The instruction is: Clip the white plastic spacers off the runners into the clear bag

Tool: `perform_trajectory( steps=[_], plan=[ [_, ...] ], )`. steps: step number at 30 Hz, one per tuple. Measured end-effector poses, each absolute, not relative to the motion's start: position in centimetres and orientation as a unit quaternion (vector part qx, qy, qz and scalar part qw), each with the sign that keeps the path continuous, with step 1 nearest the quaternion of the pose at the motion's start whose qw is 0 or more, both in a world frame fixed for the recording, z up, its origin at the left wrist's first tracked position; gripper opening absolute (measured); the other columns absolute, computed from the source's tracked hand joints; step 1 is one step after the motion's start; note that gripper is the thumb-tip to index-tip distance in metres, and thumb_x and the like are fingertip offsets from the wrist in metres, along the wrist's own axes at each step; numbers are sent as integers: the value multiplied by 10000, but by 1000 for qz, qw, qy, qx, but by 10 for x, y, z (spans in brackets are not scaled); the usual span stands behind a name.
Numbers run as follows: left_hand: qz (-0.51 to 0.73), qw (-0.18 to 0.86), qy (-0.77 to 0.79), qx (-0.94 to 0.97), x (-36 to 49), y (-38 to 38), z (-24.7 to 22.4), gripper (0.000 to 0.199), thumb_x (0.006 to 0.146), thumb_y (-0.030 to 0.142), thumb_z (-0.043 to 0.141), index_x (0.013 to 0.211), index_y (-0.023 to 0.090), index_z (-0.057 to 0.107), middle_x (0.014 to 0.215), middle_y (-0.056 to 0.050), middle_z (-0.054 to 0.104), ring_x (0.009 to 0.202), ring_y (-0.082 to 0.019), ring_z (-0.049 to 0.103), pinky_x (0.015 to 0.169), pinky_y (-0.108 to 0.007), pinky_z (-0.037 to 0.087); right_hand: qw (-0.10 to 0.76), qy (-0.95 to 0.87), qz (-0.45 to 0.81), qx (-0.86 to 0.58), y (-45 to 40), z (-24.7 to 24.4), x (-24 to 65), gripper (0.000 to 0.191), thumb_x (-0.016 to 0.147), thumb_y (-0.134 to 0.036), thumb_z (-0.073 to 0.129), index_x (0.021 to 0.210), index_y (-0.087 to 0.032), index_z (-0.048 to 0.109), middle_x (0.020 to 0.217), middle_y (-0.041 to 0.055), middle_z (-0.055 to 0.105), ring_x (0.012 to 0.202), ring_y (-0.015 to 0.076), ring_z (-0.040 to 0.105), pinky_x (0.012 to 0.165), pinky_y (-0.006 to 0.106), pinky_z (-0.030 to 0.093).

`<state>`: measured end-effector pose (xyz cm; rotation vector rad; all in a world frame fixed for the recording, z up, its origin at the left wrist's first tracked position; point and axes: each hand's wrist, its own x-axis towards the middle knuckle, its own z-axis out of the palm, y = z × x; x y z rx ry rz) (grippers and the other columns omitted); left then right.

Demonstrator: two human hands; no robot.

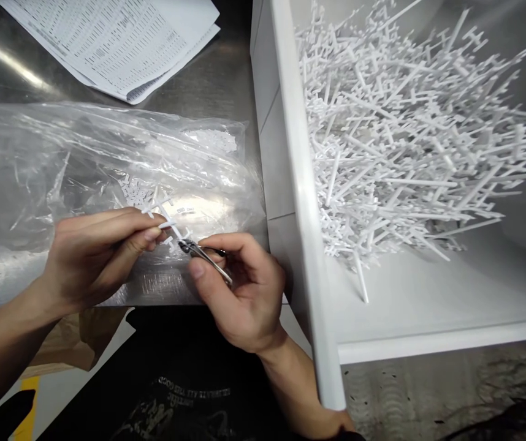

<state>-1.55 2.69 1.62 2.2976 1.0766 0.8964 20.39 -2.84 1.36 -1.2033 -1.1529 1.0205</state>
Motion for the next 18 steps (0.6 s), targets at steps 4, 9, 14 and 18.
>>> perform_trajectory(
  steps=[4,9,14,18],
  plan=[
    [326,230,392,829,-14,26,16,146,1154,182,607,1131,280,713,966,6,836,804,-143,806,714,-306,697,536,-514,437,-508,-31,13,203,192,900,-152,897,1037,-262,818,709,-47,730,554,131,624,515,254,551],
    [329,213,384,836,-14,25,15,145,1149,166,608,1128,262,714,932,3,822,783,-133,799,699,-278,671,531,-527,419,-515,-32,12,202,180,929,-163,877,1062,-262,808,730,-44,753,567,139,651,521,261,556],
    [332,139,375,854,-12,25,11,147,1135,152,612,1097,239,725,846,12,804,699,-131,779,638,-260,638,523,-528,409,-530,-30,12,203,113,967,-176,859,1031,-259,816,795,-23,820,604,154,709,554,284,592],
    [312,135,385,858,-10,28,9,204,1131,143,592,1102,274,745,831,26,808,678,-145,777,592,-276,624,530,-514,419,-528,-27,10,203,66,984,-195,847,1005,-244,809,774,-28,808,611,141,714,566,267,584]
  ],
)
